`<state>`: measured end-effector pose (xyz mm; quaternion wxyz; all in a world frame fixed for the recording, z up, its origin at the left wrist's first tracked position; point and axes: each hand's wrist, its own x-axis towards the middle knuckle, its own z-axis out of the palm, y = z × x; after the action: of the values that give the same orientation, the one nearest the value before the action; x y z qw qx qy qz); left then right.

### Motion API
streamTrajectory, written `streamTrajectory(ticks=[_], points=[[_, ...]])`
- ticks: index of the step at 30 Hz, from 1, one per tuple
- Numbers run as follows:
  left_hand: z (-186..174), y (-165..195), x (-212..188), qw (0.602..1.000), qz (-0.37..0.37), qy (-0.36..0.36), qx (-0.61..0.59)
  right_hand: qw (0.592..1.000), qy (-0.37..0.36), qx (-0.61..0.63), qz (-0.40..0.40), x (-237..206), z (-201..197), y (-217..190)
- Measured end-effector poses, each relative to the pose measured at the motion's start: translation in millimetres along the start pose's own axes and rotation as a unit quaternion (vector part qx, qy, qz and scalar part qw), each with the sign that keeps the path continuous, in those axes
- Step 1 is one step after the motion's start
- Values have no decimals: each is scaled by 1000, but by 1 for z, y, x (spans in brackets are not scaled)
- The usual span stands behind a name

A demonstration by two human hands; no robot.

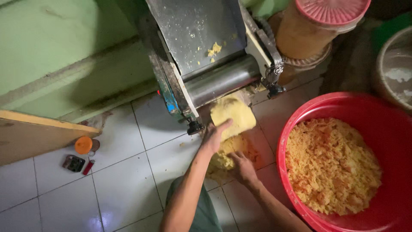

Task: The person sits on the floor and repeatedly feeds lumps of yellow dough through a manual roller machine, guiding the flattened sheets out with the hands, folding and re-rolling the dough, and collecting processed dough in a large red basin beside them.

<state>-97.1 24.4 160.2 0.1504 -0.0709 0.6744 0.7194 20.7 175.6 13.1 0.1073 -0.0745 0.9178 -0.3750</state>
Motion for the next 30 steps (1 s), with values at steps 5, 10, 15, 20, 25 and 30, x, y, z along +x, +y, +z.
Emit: streamTrajectory(ticks=[5,10,15,20,25,30], points=[[13,59,-65,990,54,-99,-89,906,-47,390,158,-56,-14,1],[22,123,-109,981,73,-149,-99,810,-69,518,267,-111,-32,-7],[25,190,-100,974,217,-59,39,739,-100,616,252,-141,-65,-32],[11,233,-46,787,415,211,404,736,-105,628,230,-156,-102,-75],[-21,245,-13,647,443,199,587,715,-126,663,184,-148,-148,-108],[-47,241,-14,655,398,48,641,737,-146,614,243,-91,-211,-157]])
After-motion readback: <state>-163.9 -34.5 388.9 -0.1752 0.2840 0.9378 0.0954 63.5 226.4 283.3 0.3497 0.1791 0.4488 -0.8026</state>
